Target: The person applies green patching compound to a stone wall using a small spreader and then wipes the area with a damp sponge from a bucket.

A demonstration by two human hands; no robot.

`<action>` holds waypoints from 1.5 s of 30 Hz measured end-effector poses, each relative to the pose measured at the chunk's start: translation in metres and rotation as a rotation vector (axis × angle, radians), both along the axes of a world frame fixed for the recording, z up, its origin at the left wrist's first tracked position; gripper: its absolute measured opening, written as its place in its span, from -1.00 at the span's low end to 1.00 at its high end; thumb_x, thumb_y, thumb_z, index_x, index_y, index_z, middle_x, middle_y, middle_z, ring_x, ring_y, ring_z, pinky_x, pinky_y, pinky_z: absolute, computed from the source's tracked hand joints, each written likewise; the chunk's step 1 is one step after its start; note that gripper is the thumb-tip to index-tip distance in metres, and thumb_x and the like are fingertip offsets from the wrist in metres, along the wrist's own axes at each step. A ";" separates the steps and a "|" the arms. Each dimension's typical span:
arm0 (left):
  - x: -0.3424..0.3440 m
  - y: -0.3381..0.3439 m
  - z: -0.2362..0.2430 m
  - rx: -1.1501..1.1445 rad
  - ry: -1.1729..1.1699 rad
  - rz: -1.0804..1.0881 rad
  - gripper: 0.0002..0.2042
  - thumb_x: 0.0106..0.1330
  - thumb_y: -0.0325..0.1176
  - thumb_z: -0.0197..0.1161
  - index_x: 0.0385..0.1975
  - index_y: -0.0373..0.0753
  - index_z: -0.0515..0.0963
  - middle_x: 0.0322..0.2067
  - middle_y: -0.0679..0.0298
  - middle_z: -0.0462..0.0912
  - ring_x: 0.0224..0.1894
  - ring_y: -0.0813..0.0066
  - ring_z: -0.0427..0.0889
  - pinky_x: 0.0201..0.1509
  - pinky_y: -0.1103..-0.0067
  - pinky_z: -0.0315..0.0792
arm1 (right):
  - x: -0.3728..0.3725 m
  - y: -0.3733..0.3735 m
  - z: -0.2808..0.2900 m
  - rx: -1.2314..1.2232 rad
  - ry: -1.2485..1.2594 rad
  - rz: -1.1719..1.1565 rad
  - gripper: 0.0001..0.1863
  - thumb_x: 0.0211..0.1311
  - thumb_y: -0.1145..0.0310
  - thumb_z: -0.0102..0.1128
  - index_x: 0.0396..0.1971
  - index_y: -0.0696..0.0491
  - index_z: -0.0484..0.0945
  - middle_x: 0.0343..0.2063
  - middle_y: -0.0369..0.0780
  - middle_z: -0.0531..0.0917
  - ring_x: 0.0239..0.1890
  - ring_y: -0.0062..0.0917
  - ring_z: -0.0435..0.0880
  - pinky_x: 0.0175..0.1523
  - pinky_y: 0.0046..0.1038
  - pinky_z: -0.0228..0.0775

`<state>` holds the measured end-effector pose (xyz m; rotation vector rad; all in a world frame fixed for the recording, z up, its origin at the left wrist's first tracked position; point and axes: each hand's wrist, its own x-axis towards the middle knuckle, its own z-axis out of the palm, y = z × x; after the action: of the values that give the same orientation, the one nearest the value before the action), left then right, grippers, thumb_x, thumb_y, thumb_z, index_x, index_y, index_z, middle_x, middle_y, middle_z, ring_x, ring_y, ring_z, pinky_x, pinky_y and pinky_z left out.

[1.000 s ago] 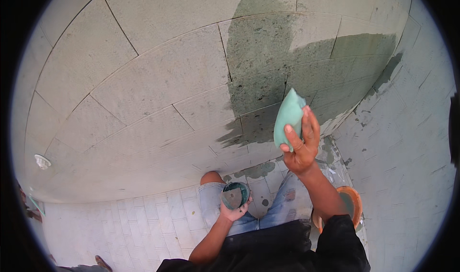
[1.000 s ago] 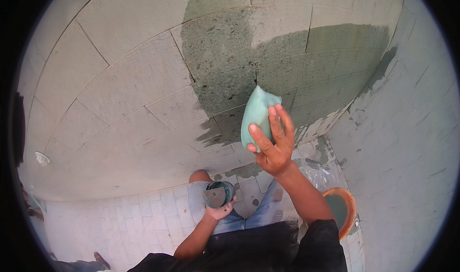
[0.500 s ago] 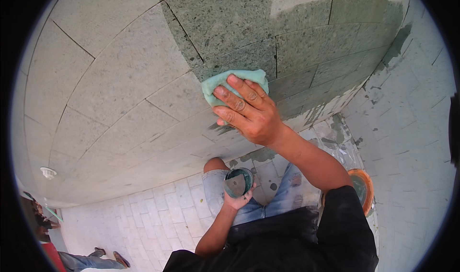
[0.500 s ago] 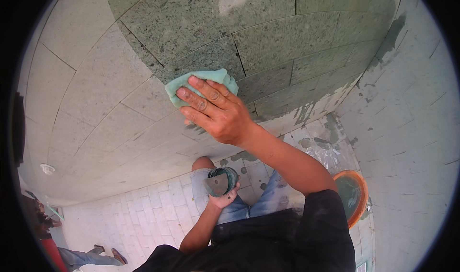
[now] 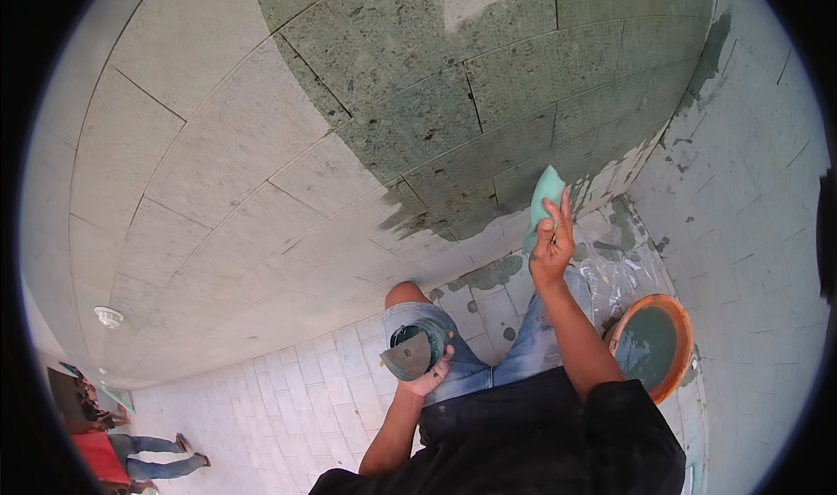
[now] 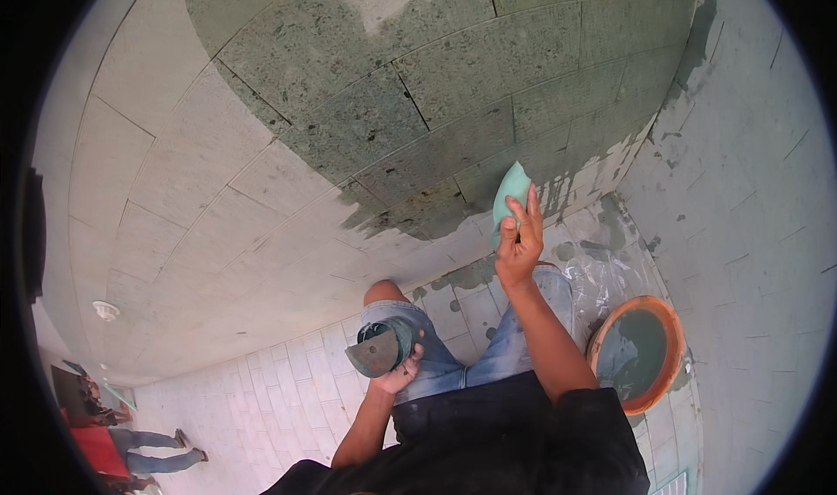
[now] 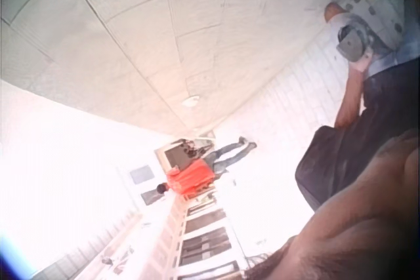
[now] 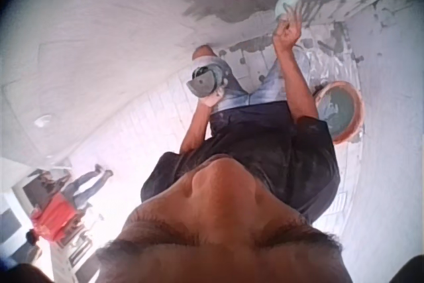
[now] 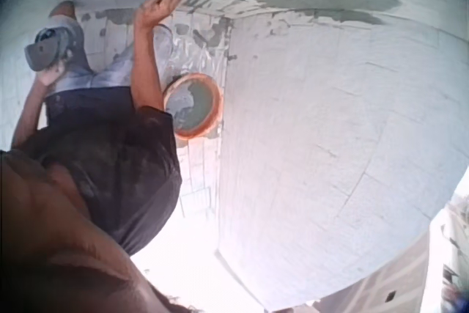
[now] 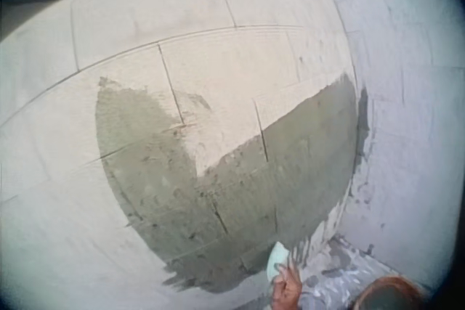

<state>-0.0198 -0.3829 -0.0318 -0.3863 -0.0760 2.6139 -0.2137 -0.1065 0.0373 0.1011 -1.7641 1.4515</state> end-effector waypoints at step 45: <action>0.018 0.009 -0.004 0.177 0.094 0.044 -0.42 0.29 0.01 0.11 0.27 -0.10 0.31 0.27 -0.02 0.26 0.11 -0.06 0.43 0.01 0.33 0.52 | 0.017 -0.020 -0.108 0.933 -0.231 0.634 -0.73 0.25 0.17 0.21 -0.09 -0.11 0.62 0.16 -0.33 0.51 0.23 -0.29 0.38 0.27 -0.25 0.23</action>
<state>-0.0015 -0.3739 -0.0355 -0.2016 -0.2847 2.6379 -0.1963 -0.1269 -0.0704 1.0888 -2.6226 0.9071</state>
